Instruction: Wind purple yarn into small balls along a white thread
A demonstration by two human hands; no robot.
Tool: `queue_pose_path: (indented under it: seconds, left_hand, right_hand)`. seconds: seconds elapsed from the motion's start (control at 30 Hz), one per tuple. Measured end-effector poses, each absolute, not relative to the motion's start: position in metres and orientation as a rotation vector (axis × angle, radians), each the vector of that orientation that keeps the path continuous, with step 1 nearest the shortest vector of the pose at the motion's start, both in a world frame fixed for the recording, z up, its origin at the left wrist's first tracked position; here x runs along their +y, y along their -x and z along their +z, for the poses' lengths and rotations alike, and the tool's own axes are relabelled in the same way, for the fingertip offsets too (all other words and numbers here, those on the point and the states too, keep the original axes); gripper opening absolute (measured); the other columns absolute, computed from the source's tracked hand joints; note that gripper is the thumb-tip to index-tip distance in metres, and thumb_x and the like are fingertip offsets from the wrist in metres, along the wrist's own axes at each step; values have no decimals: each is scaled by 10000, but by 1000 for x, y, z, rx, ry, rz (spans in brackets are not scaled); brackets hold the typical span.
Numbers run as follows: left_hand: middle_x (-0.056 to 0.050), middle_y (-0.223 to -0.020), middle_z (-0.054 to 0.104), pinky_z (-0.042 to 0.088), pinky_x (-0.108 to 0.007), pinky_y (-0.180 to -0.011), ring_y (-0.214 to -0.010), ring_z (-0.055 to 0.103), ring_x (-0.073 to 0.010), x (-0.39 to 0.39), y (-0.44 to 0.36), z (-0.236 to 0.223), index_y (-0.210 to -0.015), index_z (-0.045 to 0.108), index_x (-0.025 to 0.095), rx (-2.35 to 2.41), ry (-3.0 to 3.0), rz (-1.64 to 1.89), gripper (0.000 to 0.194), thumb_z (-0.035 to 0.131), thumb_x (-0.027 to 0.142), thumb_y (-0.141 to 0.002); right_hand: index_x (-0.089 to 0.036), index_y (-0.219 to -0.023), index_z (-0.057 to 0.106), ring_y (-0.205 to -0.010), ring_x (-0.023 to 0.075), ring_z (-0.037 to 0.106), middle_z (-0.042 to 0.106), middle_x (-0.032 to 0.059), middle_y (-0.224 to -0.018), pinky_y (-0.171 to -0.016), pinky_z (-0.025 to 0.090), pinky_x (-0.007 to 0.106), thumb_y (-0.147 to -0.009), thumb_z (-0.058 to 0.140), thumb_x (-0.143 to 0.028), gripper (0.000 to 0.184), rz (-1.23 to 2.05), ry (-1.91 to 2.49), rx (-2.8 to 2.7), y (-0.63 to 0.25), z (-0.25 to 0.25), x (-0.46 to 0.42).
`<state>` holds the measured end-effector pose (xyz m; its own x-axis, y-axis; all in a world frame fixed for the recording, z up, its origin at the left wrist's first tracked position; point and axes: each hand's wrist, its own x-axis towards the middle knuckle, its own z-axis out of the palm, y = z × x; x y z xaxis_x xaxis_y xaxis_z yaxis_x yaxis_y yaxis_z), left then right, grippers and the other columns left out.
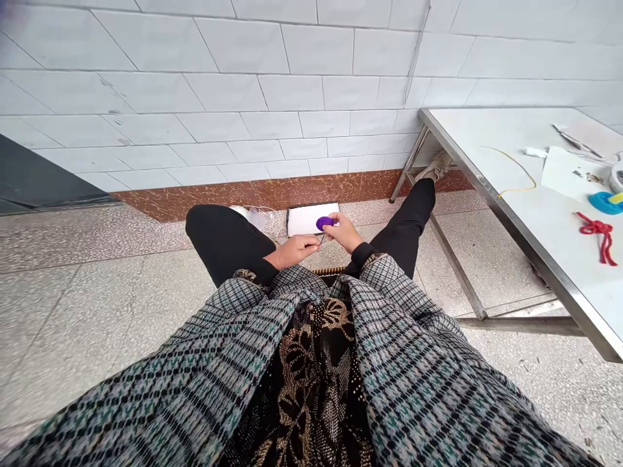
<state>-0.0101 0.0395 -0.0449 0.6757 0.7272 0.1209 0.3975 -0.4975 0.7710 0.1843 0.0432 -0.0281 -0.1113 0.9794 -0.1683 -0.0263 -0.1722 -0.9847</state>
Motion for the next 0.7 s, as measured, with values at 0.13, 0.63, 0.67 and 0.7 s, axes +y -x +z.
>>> queue_pose_path:
  seconds: [0.13,0.63,0.67,0.7]
  left_hand:
    - [-43,-813,643,484,-317,-819,-805,590,-193,48,22,-42,-776,625,185,1013,-2102,787,202,506,283,-906]
    - [-41,-806,612,488,-309,-811,-794,586,-186,39,17,-57,-801,632,182,971,-2186,795,222,500,287,-945]
    - [-42,-810,610,487,-311,-816,-796,584,-187,41,20,-58,-801,625,181,1000,-2168,834,230,493,298,-949]
    - [-40,-806,608,486,-311,-815,-793,580,-186,43,22,-60,-797,616,181,1031,-2142,854,233,489,303,-948]
  right_hand:
    - [-195,-861,548,-476,75,513,582,-74,-635,-458,430,202,-681,735,-91,281,1635,1349,-1512,-183,-34,38]
    - [-200,-863,507,-475,93,561,593,-66,-611,-431,434,186,-712,743,-67,311,1656,1441,-1439,-180,-40,36]
    - [-193,-868,525,-484,99,575,617,-53,-624,-435,447,190,-701,738,-54,303,1776,1391,-1483,-180,-39,35]
    - [-186,-890,546,-508,105,598,649,-37,-663,-453,471,195,-697,734,-56,299,1894,1295,-1485,-181,-37,33]
